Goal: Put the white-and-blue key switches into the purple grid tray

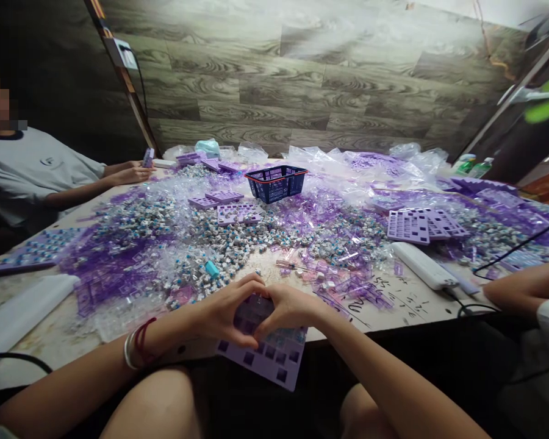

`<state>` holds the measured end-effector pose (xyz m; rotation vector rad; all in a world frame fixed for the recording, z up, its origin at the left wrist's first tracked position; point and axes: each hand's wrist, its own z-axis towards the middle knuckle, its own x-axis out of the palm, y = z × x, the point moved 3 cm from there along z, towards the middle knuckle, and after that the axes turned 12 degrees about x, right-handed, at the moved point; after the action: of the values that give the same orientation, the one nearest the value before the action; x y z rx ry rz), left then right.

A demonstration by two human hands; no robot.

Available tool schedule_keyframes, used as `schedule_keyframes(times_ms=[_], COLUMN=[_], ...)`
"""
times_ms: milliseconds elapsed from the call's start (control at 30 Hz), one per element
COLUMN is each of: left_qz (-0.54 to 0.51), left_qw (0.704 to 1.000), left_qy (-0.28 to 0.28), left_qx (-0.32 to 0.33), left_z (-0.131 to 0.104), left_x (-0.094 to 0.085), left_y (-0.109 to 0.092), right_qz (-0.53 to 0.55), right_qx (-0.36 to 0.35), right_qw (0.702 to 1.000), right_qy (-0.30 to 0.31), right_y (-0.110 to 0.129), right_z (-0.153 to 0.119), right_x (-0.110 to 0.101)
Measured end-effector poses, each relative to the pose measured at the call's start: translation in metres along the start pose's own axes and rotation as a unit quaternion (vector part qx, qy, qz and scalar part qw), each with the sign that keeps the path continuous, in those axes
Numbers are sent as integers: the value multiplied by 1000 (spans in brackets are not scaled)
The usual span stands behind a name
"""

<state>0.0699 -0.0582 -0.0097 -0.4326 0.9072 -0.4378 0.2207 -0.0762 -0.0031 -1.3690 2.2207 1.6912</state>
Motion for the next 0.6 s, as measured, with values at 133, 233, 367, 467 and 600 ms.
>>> schedule_keyframes(times_ms=[133,233,367,467,600], left_qz=[-36,-33,-22,-11,53], left_qw=[999,999,999,999,998], left_qy=[6,26,36,45,36], left_qx=[-2,-14,-19,-15,-19], left_z=[3,3,3,3,2], left_x=[1,4,6,2,-18], left_y=[3,4,6,10,20], right_qz=[46,42,76,55,-88], right_qx=[-9,9,44,31,30], right_qw=[999,999,996,998,988], right_qy=[10,-4,-20,-29,-121], right_y=[-1,-2,-5,-5,-3], right_z=[-5,-8,-8,-5,-1], right_x=[5,8,11,9,-4])
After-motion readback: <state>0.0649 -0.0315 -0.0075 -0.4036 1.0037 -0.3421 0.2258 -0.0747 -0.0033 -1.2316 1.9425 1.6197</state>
